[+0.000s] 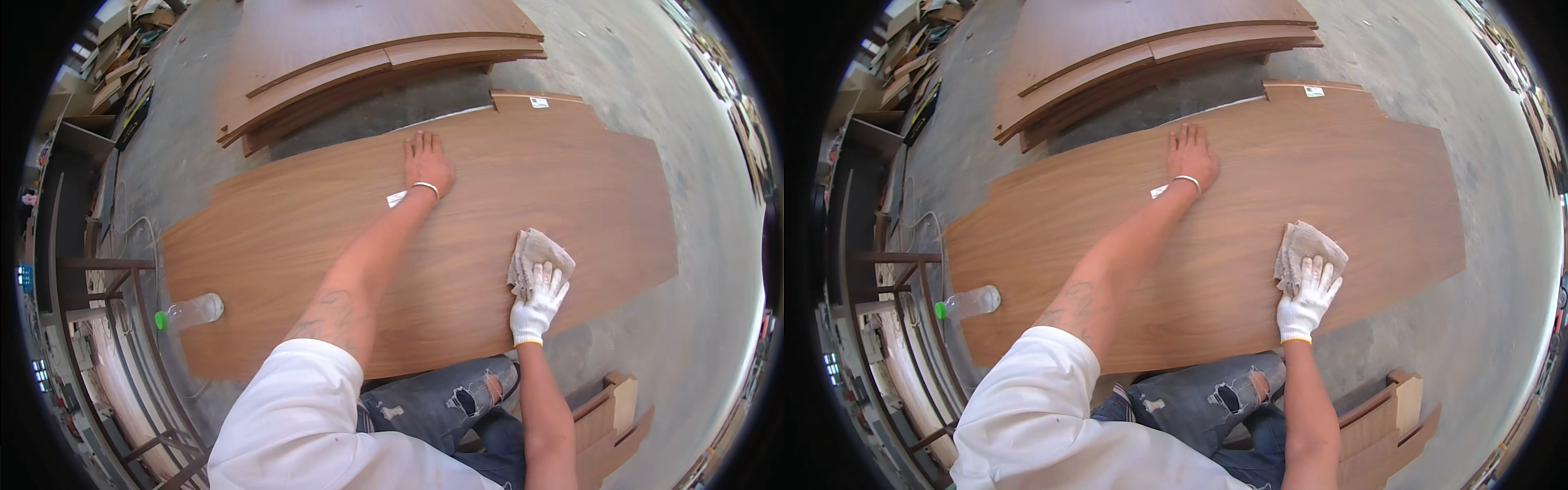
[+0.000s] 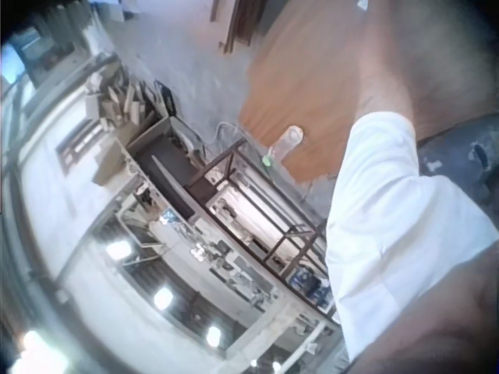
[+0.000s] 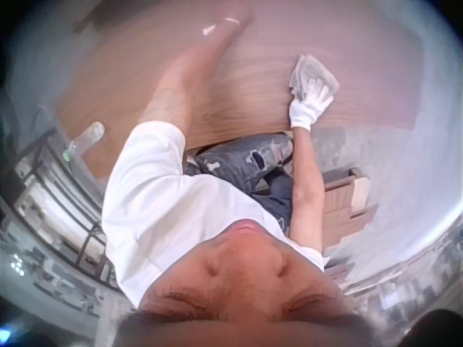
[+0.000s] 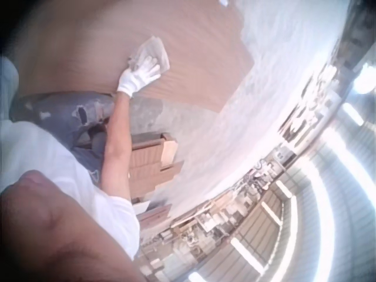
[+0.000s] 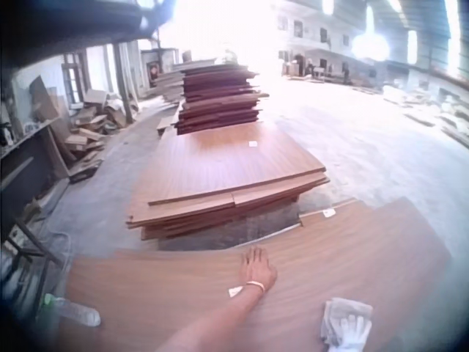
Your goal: The person wipes a large wooden panel with a cloth, then sprays it with a liquid from a spray gun and continues wiping. The person repeats this process on several wooden panels, moving them aside after cleaning.
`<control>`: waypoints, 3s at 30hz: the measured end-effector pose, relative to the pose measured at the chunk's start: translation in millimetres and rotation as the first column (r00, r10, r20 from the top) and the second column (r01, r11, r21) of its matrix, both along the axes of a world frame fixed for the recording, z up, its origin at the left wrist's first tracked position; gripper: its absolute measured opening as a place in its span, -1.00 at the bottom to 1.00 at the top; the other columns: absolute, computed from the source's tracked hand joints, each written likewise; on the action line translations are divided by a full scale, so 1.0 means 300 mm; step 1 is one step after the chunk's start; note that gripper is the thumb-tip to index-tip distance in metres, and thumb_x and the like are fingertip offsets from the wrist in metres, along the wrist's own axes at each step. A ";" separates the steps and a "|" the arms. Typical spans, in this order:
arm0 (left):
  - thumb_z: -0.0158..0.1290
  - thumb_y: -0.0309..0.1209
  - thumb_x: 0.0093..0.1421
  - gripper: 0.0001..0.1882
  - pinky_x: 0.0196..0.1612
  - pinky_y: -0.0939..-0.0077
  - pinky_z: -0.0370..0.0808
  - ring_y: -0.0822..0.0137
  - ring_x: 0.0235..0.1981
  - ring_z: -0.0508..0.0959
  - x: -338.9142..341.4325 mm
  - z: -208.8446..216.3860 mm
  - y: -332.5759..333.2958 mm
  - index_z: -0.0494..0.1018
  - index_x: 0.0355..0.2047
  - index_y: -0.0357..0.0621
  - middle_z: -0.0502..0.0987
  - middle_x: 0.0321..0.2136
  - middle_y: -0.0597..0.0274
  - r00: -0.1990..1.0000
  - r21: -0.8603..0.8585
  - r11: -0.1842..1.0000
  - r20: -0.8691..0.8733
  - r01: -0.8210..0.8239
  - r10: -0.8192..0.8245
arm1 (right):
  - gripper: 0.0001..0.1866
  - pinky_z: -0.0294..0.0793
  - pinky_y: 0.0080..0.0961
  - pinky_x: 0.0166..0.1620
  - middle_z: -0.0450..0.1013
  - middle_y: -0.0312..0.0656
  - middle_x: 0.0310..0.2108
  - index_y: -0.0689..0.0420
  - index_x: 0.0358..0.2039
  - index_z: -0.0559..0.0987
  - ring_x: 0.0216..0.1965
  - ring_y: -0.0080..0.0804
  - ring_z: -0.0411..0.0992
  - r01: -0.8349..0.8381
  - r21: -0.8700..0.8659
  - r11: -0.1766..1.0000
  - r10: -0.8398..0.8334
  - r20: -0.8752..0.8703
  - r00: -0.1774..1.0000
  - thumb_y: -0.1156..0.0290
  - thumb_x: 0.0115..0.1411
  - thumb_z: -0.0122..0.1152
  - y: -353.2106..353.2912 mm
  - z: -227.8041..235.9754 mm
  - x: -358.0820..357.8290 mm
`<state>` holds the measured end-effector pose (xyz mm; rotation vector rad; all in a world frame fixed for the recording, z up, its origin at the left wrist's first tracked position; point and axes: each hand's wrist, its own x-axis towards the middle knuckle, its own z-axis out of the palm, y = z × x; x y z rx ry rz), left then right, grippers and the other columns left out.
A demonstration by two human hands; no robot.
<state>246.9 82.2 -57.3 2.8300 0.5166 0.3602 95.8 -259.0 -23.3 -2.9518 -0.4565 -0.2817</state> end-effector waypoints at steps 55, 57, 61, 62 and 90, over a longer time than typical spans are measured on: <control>0.34 -0.48 -0.12 -0.55 0.15 0.14 0.39 0.11 -0.04 0.53 -0.291 0.384 -0.419 0.53 -0.15 -0.06 0.57 -0.18 0.22 0.736 0.148 0.735 0.056 0.662 -0.675 | -0.52 0.30 0.15 0.37 0.40 0.05 0.27 0.19 0.32 0.35 0.30 0.07 0.36 0.678 0.295 -0.673 0.593 -0.333 0.733 0.29 0.46 -0.01 -0.239 0.110 0.110; 0.31 -0.50 -0.09 -0.61 0.11 0.17 0.40 0.13 -0.07 0.54 -0.239 0.416 -0.490 0.54 -0.19 -0.06 0.57 -0.22 0.23 0.697 0.250 0.669 -0.033 0.700 -0.716 | -0.51 0.26 0.14 0.39 0.38 0.04 0.29 0.19 0.34 0.33 0.32 0.06 0.33 0.651 0.260 -0.713 0.596 -0.264 0.759 0.27 0.47 -0.02 -0.283 0.082 0.099; 0.20 -0.51 0.00 -0.79 0.02 0.23 0.40 0.18 -0.13 0.53 -0.171 0.511 -0.585 0.53 -0.30 -0.06 0.57 -0.31 0.27 0.630 0.383 0.543 -0.146 0.747 -0.763 | -0.46 0.23 0.11 0.41 0.35 0.03 0.32 0.19 0.37 0.30 0.34 0.05 0.31 0.629 0.184 -0.755 0.605 -0.175 0.777 0.18 0.49 -0.02 -0.335 0.034 0.085; 0.18 -0.52 0.02 -0.83 0.00 0.25 0.40 0.19 -0.15 0.53 -0.161 0.546 -0.600 0.53 -0.33 -0.06 0.57 -0.33 0.28 0.614 0.419 0.511 -0.155 0.750 -0.774 | -0.45 0.23 0.10 0.42 0.35 0.02 0.33 0.19 0.37 0.30 0.34 0.04 0.31 0.623 0.163 -0.765 0.604 -0.155 0.782 0.17 0.49 -0.02 -0.333 0.025 0.085; 0.38 -0.46 0.11 -0.42 0.20 0.25 0.45 0.18 0.16 0.51 -0.323 0.210 -0.358 0.45 0.14 -0.24 0.58 0.05 0.07 0.941 -0.698 0.677 0.336 0.234 0.022 | -0.40 0.30 0.17 0.36 0.33 -0.03 0.31 0.08 0.38 0.29 0.33 0.05 0.30 0.557 -0.001 -0.830 0.555 -0.088 0.827 0.23 0.38 0.16 -0.346 0.067 0.066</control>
